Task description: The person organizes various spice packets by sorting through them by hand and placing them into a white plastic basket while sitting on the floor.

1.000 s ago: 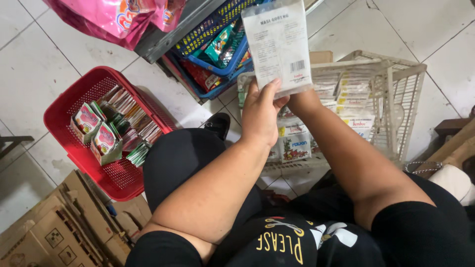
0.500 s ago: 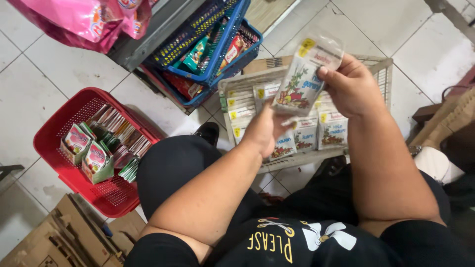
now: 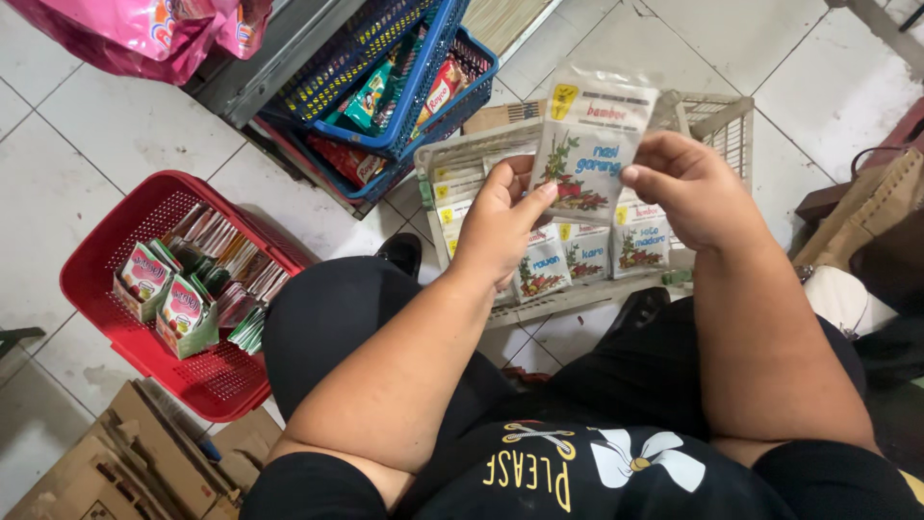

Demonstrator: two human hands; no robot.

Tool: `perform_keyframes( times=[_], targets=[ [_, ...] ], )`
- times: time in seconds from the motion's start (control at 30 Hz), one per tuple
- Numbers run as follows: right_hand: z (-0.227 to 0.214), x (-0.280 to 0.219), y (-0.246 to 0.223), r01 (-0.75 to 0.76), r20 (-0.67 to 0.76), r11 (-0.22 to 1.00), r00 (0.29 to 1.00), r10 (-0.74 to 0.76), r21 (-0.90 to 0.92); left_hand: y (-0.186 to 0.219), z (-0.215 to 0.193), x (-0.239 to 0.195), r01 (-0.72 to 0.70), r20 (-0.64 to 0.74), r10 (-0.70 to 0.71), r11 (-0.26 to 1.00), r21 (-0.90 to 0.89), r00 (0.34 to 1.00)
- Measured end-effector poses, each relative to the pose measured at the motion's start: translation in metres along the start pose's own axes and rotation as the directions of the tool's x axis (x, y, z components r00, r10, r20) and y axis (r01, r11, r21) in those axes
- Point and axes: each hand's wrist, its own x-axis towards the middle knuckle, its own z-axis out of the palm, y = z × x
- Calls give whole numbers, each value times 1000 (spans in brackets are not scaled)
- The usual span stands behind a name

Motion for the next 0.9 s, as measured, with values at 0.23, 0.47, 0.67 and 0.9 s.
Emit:
perform_keyframes(
  times=[0.23,0.47,0.67,0.9],
  targets=[
    [40,40,54,-73,-52,963,997,61,-261,45,-29,-7,-506,-198,532,846,171,823],
    [99,102,138,-178,-47,893,984,175,-412,87,-27,-27,-468,-293,428,881,-78,855],
    [130,115,172,-136,-120,800,989,81,-584,94,-30,-30,-423,-305,372,899,-118,877],
    [144,111,144,-50,-62,446,998,-14,-894,88,-30,-26,-400,-279,359,911,-105,891]
  ],
)
